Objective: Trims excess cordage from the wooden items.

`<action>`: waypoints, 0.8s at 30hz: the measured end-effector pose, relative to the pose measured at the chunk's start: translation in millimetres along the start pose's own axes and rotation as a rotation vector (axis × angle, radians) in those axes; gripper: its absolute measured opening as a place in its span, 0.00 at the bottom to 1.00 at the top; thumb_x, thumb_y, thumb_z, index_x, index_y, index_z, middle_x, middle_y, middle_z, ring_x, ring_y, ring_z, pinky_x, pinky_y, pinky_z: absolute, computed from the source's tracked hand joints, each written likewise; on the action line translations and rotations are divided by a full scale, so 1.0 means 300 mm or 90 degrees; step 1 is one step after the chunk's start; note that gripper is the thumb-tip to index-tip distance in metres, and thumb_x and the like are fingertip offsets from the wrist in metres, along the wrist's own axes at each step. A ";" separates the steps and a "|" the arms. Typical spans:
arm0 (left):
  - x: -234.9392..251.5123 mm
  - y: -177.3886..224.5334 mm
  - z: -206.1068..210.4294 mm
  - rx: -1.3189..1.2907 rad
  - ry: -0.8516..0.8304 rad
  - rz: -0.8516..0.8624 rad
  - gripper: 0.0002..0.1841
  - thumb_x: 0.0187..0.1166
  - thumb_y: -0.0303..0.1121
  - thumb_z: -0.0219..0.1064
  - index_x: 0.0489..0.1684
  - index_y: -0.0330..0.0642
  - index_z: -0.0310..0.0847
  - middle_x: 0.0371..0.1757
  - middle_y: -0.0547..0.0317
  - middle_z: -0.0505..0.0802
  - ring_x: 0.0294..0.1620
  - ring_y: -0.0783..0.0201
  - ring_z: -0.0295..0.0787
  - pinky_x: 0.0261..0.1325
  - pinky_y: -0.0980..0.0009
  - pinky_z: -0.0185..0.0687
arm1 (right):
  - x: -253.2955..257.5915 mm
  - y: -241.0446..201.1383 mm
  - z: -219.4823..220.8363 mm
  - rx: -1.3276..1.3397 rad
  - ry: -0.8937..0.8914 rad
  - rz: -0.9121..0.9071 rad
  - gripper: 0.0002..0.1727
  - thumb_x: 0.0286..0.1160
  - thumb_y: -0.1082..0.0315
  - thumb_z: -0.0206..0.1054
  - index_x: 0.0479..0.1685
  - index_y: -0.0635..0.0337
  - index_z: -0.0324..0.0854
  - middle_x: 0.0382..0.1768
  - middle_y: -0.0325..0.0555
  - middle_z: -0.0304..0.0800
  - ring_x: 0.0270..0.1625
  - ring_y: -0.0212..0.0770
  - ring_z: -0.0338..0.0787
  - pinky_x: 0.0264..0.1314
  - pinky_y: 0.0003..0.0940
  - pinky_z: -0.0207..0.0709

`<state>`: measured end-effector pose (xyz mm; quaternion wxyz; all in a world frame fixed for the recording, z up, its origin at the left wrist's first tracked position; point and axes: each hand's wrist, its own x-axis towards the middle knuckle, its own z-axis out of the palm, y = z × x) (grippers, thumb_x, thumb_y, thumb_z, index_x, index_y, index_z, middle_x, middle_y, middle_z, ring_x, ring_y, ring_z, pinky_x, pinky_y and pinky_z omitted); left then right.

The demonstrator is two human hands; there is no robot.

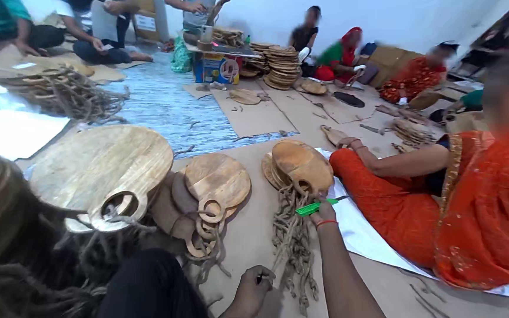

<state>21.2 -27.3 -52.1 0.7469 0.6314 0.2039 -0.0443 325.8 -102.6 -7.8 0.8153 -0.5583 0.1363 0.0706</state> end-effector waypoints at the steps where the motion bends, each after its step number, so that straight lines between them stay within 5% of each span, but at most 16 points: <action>1: 0.015 -0.001 -0.010 0.008 0.005 0.007 0.14 0.85 0.28 0.61 0.62 0.31 0.84 0.56 0.43 0.92 0.53 0.56 0.91 0.64 0.57 0.86 | -0.002 0.010 -0.014 -0.006 0.003 0.020 0.15 0.89 0.64 0.59 0.66 0.60 0.71 0.45 0.48 0.83 0.43 0.39 0.85 0.47 0.37 0.83; 5: 0.032 0.010 -0.009 0.016 -0.025 0.029 0.18 0.87 0.30 0.60 0.70 0.34 0.81 0.67 0.41 0.88 0.61 0.53 0.89 0.70 0.57 0.83 | -0.186 0.072 -0.157 -0.066 -0.111 -0.002 0.21 0.94 0.66 0.49 0.81 0.62 0.66 0.65 0.50 0.88 0.59 0.36 0.91 0.57 0.31 0.85; 6: 0.022 0.017 -0.001 0.017 -0.054 0.030 0.20 0.86 0.30 0.60 0.75 0.33 0.78 0.73 0.39 0.84 0.67 0.51 0.86 0.74 0.55 0.80 | -0.266 0.086 -0.206 -0.097 -0.149 0.003 0.22 0.95 0.65 0.46 0.82 0.60 0.66 0.65 0.47 0.89 0.57 0.33 0.92 0.53 0.27 0.85; 8: 0.009 0.028 0.010 0.068 -0.104 0.042 0.25 0.84 0.30 0.63 0.80 0.32 0.72 0.84 0.36 0.74 0.81 0.44 0.75 0.82 0.50 0.73 | -0.427 0.132 -0.319 -0.145 -0.176 0.022 0.21 0.95 0.64 0.45 0.79 0.59 0.70 0.55 0.42 0.94 0.39 0.26 0.91 0.32 0.19 0.80; 10: 0.001 0.048 0.007 0.226 -0.078 0.064 0.25 0.84 0.34 0.65 0.79 0.36 0.74 0.85 0.37 0.72 0.82 0.41 0.73 0.82 0.47 0.72 | -0.574 0.186 -0.425 -0.144 -0.113 0.081 0.13 0.94 0.65 0.49 0.64 0.58 0.75 0.38 0.38 0.91 0.22 0.25 0.82 0.18 0.18 0.73; 12: 0.015 0.098 -0.030 0.353 -0.013 0.055 0.24 0.85 0.37 0.64 0.78 0.41 0.76 0.83 0.40 0.76 0.80 0.42 0.76 0.80 0.45 0.73 | -0.655 0.220 -0.468 -0.111 -0.016 0.140 0.09 0.92 0.65 0.53 0.53 0.59 0.77 0.31 0.38 0.87 0.17 0.25 0.77 0.15 0.18 0.69; 14: 0.039 0.190 -0.111 0.383 0.049 -0.001 0.24 0.88 0.40 0.61 0.80 0.41 0.75 0.81 0.39 0.78 0.80 0.42 0.76 0.82 0.45 0.71 | -0.692 0.229 -0.455 -0.116 0.023 0.142 0.09 0.91 0.66 0.54 0.53 0.60 0.77 0.30 0.39 0.85 0.17 0.26 0.76 0.14 0.18 0.68; 16: 0.092 0.276 -0.215 0.423 0.142 -0.052 0.27 0.88 0.44 0.62 0.81 0.39 0.72 0.80 0.36 0.78 0.80 0.38 0.76 0.80 0.40 0.71 | -0.703 0.234 -0.433 -0.258 -0.005 0.106 0.12 0.90 0.68 0.56 0.62 0.64 0.77 0.38 0.46 0.89 0.25 0.32 0.83 0.19 0.23 0.70; 20: 0.203 0.283 -0.462 0.539 0.359 -0.108 0.32 0.80 0.42 0.70 0.83 0.39 0.70 0.84 0.35 0.73 0.85 0.34 0.67 0.80 0.34 0.67 | -0.683 0.323 -0.441 -0.668 -0.188 0.059 0.28 0.81 0.64 0.71 0.77 0.67 0.72 0.48 0.61 0.90 0.40 0.52 0.92 0.43 0.50 0.87; 22: 0.211 0.223 -0.503 0.616 0.332 -0.158 0.33 0.78 0.44 0.71 0.85 0.47 0.70 0.87 0.30 0.67 0.84 0.29 0.66 0.77 0.31 0.69 | -0.679 0.354 -0.423 -0.759 -0.266 0.061 0.32 0.78 0.60 0.74 0.78 0.65 0.72 0.50 0.61 0.90 0.43 0.54 0.93 0.49 0.53 0.87; 24: 0.200 0.188 -0.463 0.692 0.287 -0.199 0.34 0.77 0.45 0.71 0.86 0.55 0.71 0.89 0.28 0.62 0.87 0.26 0.57 0.78 0.25 0.60 | -0.683 0.362 -0.405 -0.832 -0.311 0.032 0.31 0.76 0.63 0.75 0.77 0.63 0.73 0.56 0.60 0.90 0.51 0.54 0.92 0.57 0.53 0.85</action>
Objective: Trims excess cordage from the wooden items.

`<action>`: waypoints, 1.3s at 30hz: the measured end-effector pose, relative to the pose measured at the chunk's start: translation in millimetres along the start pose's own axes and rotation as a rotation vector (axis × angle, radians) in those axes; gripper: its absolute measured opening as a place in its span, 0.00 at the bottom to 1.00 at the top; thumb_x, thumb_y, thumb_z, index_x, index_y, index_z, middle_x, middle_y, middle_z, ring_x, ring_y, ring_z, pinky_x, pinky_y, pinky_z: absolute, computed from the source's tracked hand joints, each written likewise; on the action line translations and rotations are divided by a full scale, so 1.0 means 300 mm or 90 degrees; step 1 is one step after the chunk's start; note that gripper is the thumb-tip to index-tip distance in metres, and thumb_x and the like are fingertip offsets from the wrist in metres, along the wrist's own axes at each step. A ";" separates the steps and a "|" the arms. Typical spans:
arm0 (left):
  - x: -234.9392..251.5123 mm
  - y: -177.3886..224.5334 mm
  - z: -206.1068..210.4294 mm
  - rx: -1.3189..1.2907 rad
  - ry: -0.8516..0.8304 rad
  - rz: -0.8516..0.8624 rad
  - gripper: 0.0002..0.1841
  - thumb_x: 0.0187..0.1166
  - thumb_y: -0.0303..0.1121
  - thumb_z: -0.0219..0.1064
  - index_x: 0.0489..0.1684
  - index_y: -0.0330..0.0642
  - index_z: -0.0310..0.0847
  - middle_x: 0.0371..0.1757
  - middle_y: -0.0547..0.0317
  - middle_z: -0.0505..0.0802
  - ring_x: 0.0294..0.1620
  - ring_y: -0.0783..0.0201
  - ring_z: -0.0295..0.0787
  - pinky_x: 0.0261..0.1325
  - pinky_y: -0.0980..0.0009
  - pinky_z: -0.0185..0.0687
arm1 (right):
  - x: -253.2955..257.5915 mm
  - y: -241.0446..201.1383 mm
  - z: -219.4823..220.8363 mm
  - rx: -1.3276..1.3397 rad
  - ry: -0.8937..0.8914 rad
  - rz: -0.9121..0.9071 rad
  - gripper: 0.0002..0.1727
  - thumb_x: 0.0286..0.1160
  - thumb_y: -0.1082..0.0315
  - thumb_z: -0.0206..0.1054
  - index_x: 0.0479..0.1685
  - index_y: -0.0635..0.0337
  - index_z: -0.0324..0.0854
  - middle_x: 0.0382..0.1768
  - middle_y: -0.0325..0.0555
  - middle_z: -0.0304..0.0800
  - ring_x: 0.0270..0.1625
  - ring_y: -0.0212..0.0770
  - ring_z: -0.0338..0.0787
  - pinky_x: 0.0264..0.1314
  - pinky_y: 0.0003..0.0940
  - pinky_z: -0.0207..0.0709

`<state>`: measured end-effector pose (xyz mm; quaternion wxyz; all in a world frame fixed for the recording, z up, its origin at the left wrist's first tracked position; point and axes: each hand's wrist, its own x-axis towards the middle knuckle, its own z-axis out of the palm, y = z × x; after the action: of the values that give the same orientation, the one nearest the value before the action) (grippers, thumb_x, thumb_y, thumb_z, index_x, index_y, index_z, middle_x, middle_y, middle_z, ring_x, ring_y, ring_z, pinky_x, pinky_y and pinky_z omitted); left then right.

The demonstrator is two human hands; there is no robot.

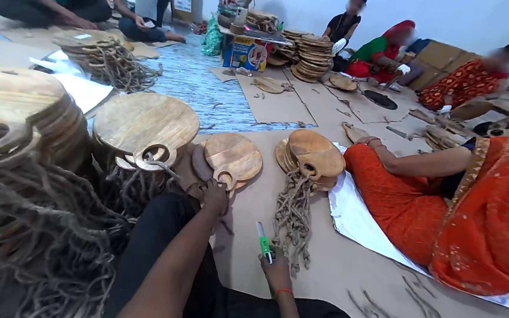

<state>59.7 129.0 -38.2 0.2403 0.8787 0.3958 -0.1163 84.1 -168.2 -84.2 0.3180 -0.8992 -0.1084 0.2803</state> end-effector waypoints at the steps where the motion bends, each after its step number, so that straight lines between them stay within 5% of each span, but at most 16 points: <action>1: -0.012 0.013 0.010 0.024 -0.002 -0.003 0.33 0.78 0.47 0.70 0.85 0.55 0.71 0.89 0.30 0.62 0.88 0.26 0.54 0.78 0.23 0.57 | -0.003 -0.009 -0.002 -0.054 -0.004 -0.002 0.31 0.75 0.65 0.74 0.78 0.61 0.74 0.62 0.61 0.87 0.59 0.56 0.90 0.65 0.54 0.82; 7: -0.002 0.035 0.016 0.061 -0.006 -0.069 0.39 0.69 0.58 0.76 0.80 0.47 0.76 0.84 0.27 0.69 0.83 0.27 0.64 0.76 0.26 0.62 | -0.011 -0.017 -0.002 -0.232 0.029 0.024 0.32 0.72 0.56 0.76 0.77 0.55 0.79 0.77 0.60 0.77 0.77 0.61 0.78 0.79 0.58 0.70; 10: -0.030 0.040 0.013 0.044 -0.060 -0.054 0.33 0.71 0.51 0.75 0.74 0.43 0.80 0.73 0.33 0.83 0.74 0.33 0.80 0.69 0.33 0.77 | -0.003 -0.013 0.011 -0.085 0.050 -0.074 0.27 0.75 0.56 0.74 0.72 0.59 0.82 0.70 0.59 0.83 0.71 0.56 0.84 0.76 0.52 0.75; 14: -0.121 0.087 -0.009 0.075 -0.105 -0.006 0.28 0.76 0.48 0.70 0.72 0.43 0.81 0.71 0.40 0.87 0.74 0.39 0.83 0.69 0.36 0.79 | -0.002 -0.046 0.060 0.230 0.009 -0.113 0.19 0.80 0.65 0.71 0.64 0.66 0.84 0.59 0.55 0.91 0.58 0.44 0.92 0.64 0.40 0.85; 16: -0.175 0.112 -0.010 0.087 -0.116 0.020 0.28 0.77 0.49 0.69 0.73 0.45 0.80 0.70 0.40 0.87 0.73 0.39 0.83 0.69 0.36 0.79 | 0.005 -0.088 0.087 0.375 -0.039 -0.067 0.18 0.85 0.65 0.66 0.67 0.66 0.81 0.59 0.55 0.90 0.57 0.46 0.92 0.57 0.43 0.86; 22: -0.352 0.135 0.087 0.083 -0.240 0.105 0.26 0.80 0.48 0.66 0.76 0.50 0.79 0.70 0.38 0.88 0.73 0.35 0.83 0.70 0.31 0.76 | 0.037 -0.173 0.205 0.620 -0.002 0.018 0.25 0.92 0.64 0.55 0.81 0.69 0.68 0.74 0.62 0.79 0.72 0.50 0.82 0.76 0.46 0.74; 24: -0.382 0.126 0.106 0.005 -0.277 0.140 0.28 0.82 0.49 0.66 0.79 0.50 0.75 0.68 0.39 0.89 0.71 0.36 0.85 0.70 0.32 0.75 | 0.043 -0.148 0.217 0.627 0.076 0.050 0.22 0.91 0.67 0.57 0.77 0.70 0.72 0.68 0.61 0.83 0.66 0.48 0.84 0.71 0.44 0.76; 26: -0.397 0.102 0.132 -0.203 -0.236 0.110 0.33 0.81 0.51 0.66 0.81 0.42 0.68 0.60 0.39 0.91 0.61 0.41 0.90 0.67 0.39 0.81 | 0.042 -0.138 0.193 0.659 0.110 0.080 0.22 0.92 0.67 0.56 0.78 0.68 0.72 0.62 0.59 0.85 0.55 0.44 0.86 0.55 0.41 0.79; 30: -0.356 0.089 0.165 -0.600 -0.021 -0.068 0.40 0.79 0.49 0.72 0.82 0.32 0.59 0.60 0.37 0.87 0.57 0.46 0.90 0.61 0.47 0.87 | 0.047 -0.141 0.102 0.817 0.130 0.054 0.24 0.92 0.67 0.52 0.83 0.66 0.64 0.63 0.61 0.82 0.58 0.47 0.87 0.57 0.44 0.83; 32: -0.327 0.083 0.171 -0.703 -0.093 -0.125 0.36 0.84 0.51 0.68 0.78 0.30 0.65 0.61 0.36 0.87 0.57 0.47 0.89 0.61 0.50 0.85 | 0.040 -0.143 0.076 0.839 0.122 0.056 0.24 0.93 0.65 0.51 0.83 0.65 0.65 0.60 0.60 0.86 0.55 0.47 0.90 0.53 0.42 0.86; 34: -0.331 0.100 0.183 -0.739 -0.211 -0.160 0.27 0.87 0.55 0.61 0.58 0.34 0.79 0.41 0.50 0.89 0.37 0.60 0.85 0.42 0.63 0.83 | 0.034 -0.145 0.075 0.868 0.095 0.028 0.22 0.93 0.65 0.50 0.79 0.65 0.67 0.50 0.56 0.87 0.46 0.44 0.90 0.47 0.40 0.87; 36: -0.340 0.114 0.197 -0.678 -0.339 -0.145 0.27 0.88 0.62 0.54 0.41 0.44 0.78 0.24 0.65 0.79 0.19 0.71 0.72 0.24 0.74 0.70 | 0.022 -0.162 0.072 0.892 0.075 0.012 0.18 0.94 0.65 0.49 0.71 0.67 0.71 0.40 0.52 0.87 0.38 0.42 0.91 0.42 0.38 0.89; 37: -0.345 0.113 0.199 -0.618 -0.372 -0.113 0.28 0.88 0.64 0.52 0.41 0.45 0.77 0.23 0.65 0.76 0.17 0.71 0.68 0.22 0.75 0.67 | 0.016 -0.171 0.068 0.899 0.071 0.016 0.17 0.94 0.64 0.49 0.67 0.67 0.73 0.37 0.52 0.88 0.36 0.42 0.91 0.40 0.38 0.89; 39: -0.378 0.116 0.187 -0.456 -0.396 -0.021 0.36 0.88 0.66 0.46 0.56 0.37 0.79 0.37 0.54 0.84 0.29 0.63 0.77 0.35 0.65 0.75 | 0.005 -0.171 0.058 0.897 0.074 0.033 0.18 0.94 0.61 0.49 0.64 0.65 0.75 0.41 0.53 0.89 0.40 0.42 0.91 0.42 0.39 0.88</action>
<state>10.2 7.7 -29.9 0.6335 0.6574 0.3344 -0.2338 74.7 -119.1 -63.5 0.8226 -0.4953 0.1375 0.2430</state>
